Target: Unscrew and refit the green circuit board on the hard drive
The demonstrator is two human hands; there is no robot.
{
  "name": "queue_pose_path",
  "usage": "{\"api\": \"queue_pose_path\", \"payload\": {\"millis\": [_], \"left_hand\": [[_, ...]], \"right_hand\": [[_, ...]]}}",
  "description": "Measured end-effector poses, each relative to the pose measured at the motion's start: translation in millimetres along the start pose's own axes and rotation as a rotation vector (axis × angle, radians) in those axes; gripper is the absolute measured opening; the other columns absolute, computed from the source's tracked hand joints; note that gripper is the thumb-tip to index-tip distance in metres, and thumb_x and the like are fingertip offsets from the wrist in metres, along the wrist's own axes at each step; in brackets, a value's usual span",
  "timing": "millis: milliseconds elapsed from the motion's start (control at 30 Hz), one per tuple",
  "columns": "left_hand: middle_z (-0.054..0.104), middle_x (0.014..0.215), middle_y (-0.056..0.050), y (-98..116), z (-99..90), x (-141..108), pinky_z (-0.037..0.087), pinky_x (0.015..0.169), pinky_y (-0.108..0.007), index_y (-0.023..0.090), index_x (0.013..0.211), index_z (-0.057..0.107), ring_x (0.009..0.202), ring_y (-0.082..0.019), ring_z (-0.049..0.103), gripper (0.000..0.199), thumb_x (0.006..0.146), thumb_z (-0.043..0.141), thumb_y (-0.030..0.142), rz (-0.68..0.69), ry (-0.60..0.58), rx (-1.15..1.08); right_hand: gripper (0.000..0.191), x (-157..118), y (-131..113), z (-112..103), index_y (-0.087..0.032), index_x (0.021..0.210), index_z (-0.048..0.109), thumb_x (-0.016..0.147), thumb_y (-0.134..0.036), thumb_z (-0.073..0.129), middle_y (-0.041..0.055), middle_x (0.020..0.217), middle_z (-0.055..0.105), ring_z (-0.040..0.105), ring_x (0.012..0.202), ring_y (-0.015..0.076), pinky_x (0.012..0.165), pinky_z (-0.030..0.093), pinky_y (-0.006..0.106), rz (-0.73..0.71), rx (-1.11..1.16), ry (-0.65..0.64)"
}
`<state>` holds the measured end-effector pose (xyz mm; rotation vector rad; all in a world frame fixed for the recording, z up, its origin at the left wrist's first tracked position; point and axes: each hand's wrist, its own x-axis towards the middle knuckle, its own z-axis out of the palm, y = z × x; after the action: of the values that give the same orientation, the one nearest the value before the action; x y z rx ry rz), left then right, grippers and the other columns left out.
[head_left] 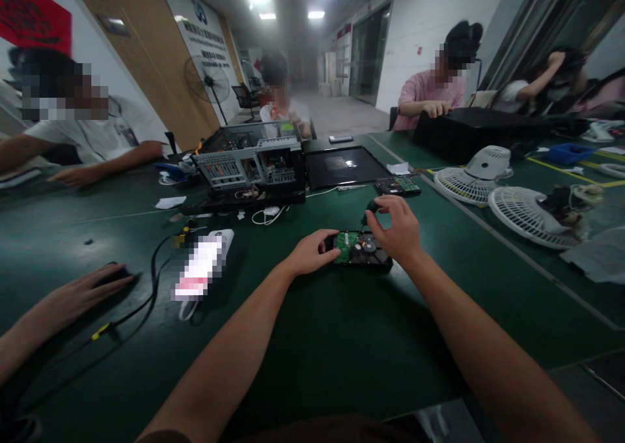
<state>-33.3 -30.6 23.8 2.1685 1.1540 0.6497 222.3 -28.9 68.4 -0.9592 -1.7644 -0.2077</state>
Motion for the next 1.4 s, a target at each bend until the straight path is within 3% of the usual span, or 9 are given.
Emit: {"api": "queue_pose_path", "payload": {"millis": [167,333,633,867,1100,1267,1400], "left_hand": [[0.063,0.089,-0.002,-0.7,0.4,0.8,0.044,0.066,-0.031,0.023,0.144,0.053,0.072,-0.017,0.057,0.063,0.088,0.066,0.049,-0.005,0.0,0.005],[0.063,0.089,-0.002,-1.0,0.7,1.3,0.044,0.066,-0.032,0.022,0.143,0.053,0.073,-0.018,0.057,0.063,0.087,0.066,0.049,0.003,0.009,0.013],[0.066,0.098,-0.004,-0.1,0.7,0.9,0.045,0.067,-0.031,0.023,0.143,0.053,0.074,-0.017,0.057,0.062,0.088,0.066,0.048,0.018,0.007,0.014],[0.06,0.131,-0.006,-1.7,2.5,1.3,0.048,0.069,-0.032,0.027,0.141,0.056,0.072,-0.013,0.056,0.055,0.089,0.064,0.045,0.075,0.014,0.0],[0.06,0.133,-0.007,1.8,0.1,0.3,0.048,0.07,-0.032,0.026,0.141,0.056,0.073,-0.014,0.056,0.055,0.09,0.064,0.045,0.069,0.0,0.0],[0.062,0.13,-0.007,3.3,0.3,0.4,0.048,0.07,-0.032,0.026,0.14,0.057,0.073,-0.015,0.057,0.054,0.09,0.063,0.044,0.055,0.004,0.003],[0.062,0.13,-0.007,2.3,0.5,0.6,0.047,0.069,-0.031,0.026,0.14,0.057,0.074,-0.015,0.057,0.054,0.09,0.064,0.044,0.065,0.005,0.008]], "right_hand": [[0.027,1.0,-1.3,-2.3,-0.024,0.116,0.06,0.089,-0.024,0.064,0.0093,0.11,0.062,0.065,0.094,0.0225,0.082,0.061,0.042,-0.012,-0.013,-0.014],[0.031,-0.1,-2.3,0.7,-0.025,0.12,0.055,0.09,-0.022,0.061,0.012,0.126,0.063,0.065,0.109,0.0272,0.083,0.064,0.047,0.006,0.055,-0.039],[0.033,-2.8,-1.3,2.3,-0.025,0.123,0.055,0.091,-0.026,0.063,0.0105,0.118,0.061,0.067,0.1,0.0237,0.078,0.066,0.042,0.061,0.093,-0.063],[0.03,-1.9,-0.9,1.5,-0.024,0.119,0.057,0.09,-0.023,0.064,0.0097,0.114,0.06,0.065,0.098,0.0233,0.075,0.066,0.039,0.048,0.08,-0.054],[0.03,0.6,-7.2,-2.2,-0.026,0.119,0.056,0.09,-0.024,0.064,0.0084,0.115,0.058,0.065,0.084,0.0184,0.074,0.063,0.039,0.007,0.074,-0.097],[0.036,-1.0,-6.4,-1.8,-0.027,0.126,0.053,0.09,-0.023,0.06,0.0097,0.12,0.06,0.065,0.089,0.0207,0.074,0.061,0.038,0.014,0.079,-0.146],[0.035,-2.1,-3.3,0.3,-0.025,0.125,0.053,0.091,-0.026,0.061,0.0089,0.115,0.06,0.064,0.081,0.019,0.071,0.059,0.038,0.037,0.047,-0.126]]}}
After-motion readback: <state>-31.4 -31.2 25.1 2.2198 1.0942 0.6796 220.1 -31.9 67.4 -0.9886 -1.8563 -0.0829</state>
